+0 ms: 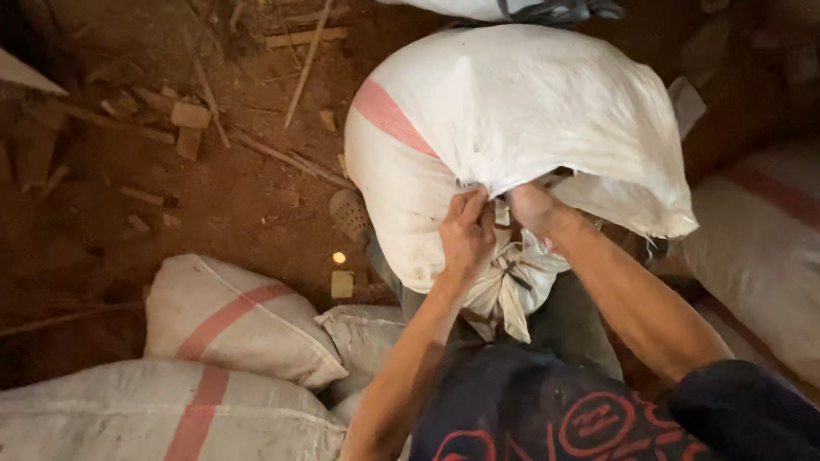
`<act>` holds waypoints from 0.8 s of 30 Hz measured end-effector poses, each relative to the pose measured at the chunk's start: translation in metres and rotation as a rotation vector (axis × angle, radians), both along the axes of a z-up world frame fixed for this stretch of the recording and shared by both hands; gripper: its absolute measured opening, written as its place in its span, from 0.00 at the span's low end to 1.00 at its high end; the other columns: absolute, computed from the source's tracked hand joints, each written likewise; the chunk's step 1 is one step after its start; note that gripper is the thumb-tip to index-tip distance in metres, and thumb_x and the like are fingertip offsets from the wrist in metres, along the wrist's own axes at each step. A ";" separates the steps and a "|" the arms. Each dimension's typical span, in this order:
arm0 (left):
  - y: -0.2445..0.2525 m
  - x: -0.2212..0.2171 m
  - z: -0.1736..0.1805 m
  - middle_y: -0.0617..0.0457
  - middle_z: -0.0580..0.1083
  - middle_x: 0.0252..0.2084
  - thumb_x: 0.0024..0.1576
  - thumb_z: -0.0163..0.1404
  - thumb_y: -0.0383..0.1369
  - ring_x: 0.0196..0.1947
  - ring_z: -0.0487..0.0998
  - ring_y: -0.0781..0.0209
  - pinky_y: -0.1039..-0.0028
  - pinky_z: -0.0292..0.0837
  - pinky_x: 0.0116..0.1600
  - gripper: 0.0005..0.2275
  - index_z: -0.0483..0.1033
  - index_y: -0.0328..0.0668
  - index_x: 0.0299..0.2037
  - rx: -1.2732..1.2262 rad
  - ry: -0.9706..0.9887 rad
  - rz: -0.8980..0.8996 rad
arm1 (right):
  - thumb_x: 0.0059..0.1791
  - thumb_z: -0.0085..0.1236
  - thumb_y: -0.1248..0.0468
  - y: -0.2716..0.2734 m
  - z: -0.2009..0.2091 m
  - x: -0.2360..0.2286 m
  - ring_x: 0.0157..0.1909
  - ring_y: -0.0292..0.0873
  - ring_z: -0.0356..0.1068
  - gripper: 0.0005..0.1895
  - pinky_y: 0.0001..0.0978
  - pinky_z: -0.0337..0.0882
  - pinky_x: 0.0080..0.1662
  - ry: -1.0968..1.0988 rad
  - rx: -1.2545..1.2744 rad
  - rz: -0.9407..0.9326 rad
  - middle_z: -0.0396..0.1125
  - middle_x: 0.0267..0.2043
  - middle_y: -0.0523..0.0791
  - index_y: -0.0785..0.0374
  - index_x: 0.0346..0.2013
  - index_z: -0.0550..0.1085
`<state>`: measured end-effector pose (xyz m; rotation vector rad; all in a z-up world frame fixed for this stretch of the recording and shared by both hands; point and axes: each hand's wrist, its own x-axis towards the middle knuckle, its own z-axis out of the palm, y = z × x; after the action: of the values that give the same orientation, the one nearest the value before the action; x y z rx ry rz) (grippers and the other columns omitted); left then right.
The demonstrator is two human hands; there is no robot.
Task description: The person gathers the open top of a large white sack filled with brown granular material, twists it closed, and secures it by wrapping and tightening a black plastic tie around the gathered neck. The sack remains on the ground after being closed.
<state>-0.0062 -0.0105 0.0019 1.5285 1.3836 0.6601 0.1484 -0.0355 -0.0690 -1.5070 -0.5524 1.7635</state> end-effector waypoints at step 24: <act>0.064 -0.011 0.025 0.50 0.76 0.34 0.53 0.60 0.21 0.32 0.79 0.63 0.74 0.77 0.41 0.14 0.74 0.27 0.48 -0.689 -0.601 0.666 | 0.57 0.60 0.60 0.075 0.093 0.036 0.37 0.54 0.71 0.12 0.51 0.69 0.46 -0.958 -0.255 -0.262 0.68 0.33 0.49 0.67 0.36 0.78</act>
<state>-0.0169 0.0533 0.0266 0.2665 1.4117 0.8287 0.1843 0.0400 0.0237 -2.4620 -0.5470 0.8484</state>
